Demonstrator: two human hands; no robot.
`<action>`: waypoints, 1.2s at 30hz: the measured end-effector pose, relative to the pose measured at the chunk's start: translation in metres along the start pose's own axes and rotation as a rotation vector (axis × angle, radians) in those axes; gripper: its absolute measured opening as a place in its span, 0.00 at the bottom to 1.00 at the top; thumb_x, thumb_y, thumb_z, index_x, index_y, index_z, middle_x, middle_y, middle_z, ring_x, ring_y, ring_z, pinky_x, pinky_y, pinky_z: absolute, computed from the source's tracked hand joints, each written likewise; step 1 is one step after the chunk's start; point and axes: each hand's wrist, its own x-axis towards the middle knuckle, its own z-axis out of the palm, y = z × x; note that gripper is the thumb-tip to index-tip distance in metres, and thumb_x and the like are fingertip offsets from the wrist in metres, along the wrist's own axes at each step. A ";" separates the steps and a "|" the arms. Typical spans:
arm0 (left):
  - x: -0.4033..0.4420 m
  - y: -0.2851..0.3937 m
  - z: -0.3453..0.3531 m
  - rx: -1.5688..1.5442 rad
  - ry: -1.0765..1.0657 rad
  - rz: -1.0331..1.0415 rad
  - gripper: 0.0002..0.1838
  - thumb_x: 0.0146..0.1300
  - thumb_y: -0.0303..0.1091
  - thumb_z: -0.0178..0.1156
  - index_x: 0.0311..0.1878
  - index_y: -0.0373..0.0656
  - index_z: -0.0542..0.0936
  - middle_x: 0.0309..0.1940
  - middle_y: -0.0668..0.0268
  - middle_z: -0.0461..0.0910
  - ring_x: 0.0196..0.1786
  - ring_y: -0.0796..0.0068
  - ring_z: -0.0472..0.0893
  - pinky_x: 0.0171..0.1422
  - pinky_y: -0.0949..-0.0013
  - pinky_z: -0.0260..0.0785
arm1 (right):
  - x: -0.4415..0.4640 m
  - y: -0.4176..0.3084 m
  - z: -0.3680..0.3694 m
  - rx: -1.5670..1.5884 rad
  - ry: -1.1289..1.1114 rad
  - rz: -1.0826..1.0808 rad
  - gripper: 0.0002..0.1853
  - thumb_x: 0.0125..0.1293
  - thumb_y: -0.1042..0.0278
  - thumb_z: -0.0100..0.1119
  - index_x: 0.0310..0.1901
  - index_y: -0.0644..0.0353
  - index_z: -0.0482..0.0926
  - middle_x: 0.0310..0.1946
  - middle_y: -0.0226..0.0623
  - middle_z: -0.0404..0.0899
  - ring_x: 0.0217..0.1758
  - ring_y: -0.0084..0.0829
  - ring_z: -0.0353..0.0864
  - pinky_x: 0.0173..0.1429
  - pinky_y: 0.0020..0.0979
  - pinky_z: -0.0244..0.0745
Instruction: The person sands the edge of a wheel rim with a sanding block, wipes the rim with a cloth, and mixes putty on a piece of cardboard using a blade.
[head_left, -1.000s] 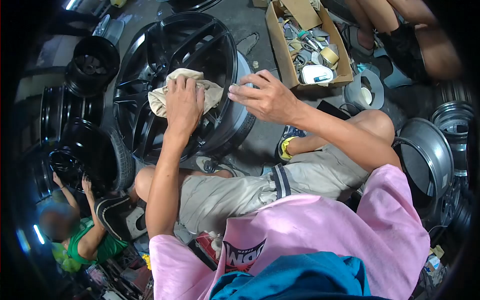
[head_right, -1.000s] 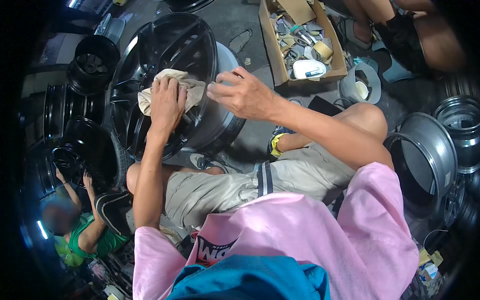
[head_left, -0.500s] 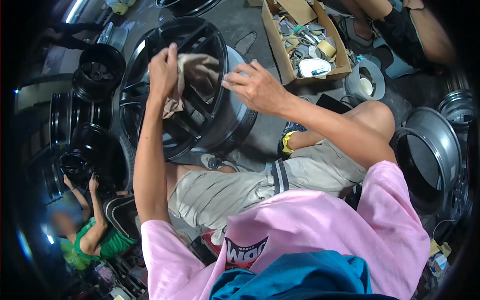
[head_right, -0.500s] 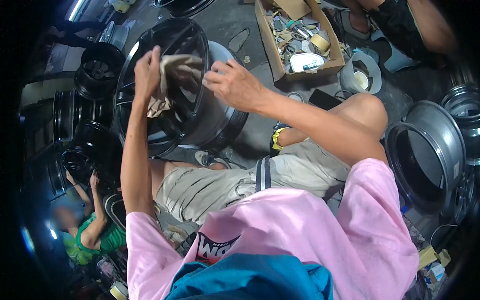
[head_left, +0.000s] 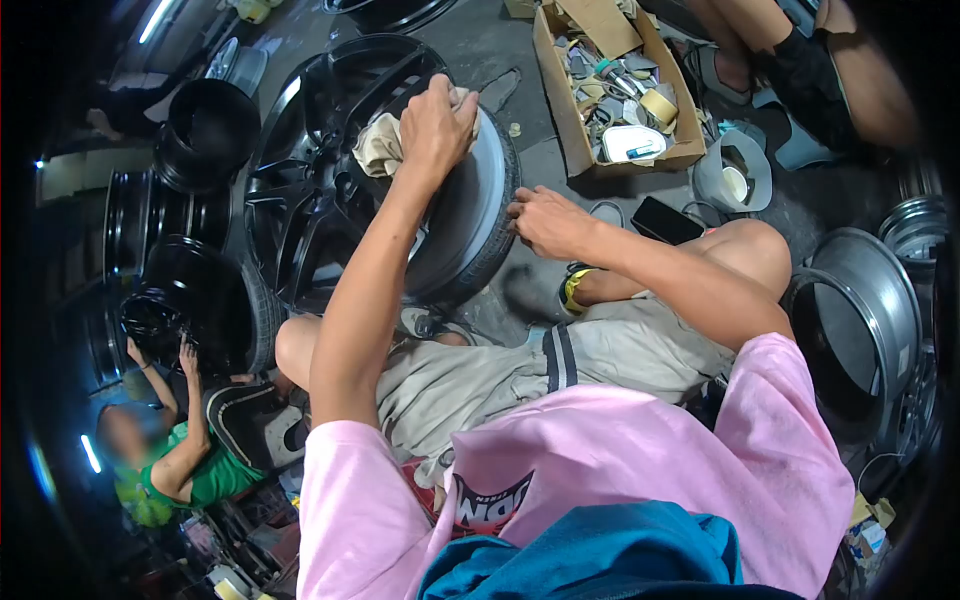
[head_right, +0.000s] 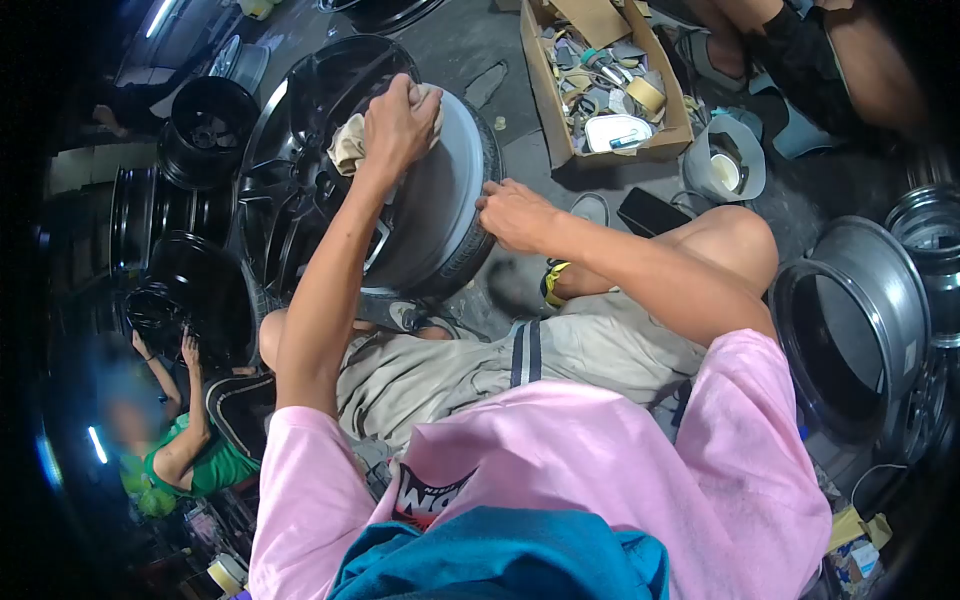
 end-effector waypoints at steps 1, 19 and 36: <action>-0.008 -0.001 -0.004 -0.008 -0.017 0.016 0.22 0.70 0.49 0.71 0.40 0.37 0.79 0.31 0.41 0.86 0.40 0.32 0.86 0.46 0.40 0.76 | -0.001 -0.001 -0.002 -0.019 -0.040 0.014 0.08 0.59 0.70 0.66 0.36 0.61 0.90 0.47 0.39 0.90 0.64 0.43 0.82 0.64 0.45 0.78; -0.017 -0.078 -0.239 0.196 0.154 0.124 0.11 0.69 0.32 0.67 0.46 0.36 0.76 0.31 0.50 0.77 0.30 0.59 0.72 0.40 0.58 0.73 | -0.009 0.016 0.005 -0.004 -0.205 0.080 0.07 0.56 0.70 0.66 0.32 0.63 0.90 0.35 0.52 0.90 0.44 0.53 0.92 0.52 0.49 0.86; -0.099 -0.093 -0.174 -0.011 -0.020 -0.039 0.15 0.69 0.39 0.71 0.36 0.35 0.83 0.31 0.52 0.85 0.37 0.46 0.85 0.45 0.53 0.76 | 0.039 -0.007 -0.219 0.024 0.198 0.470 0.12 0.70 0.77 0.65 0.53 0.67 0.89 0.47 0.50 0.86 0.51 0.51 0.88 0.60 0.42 0.80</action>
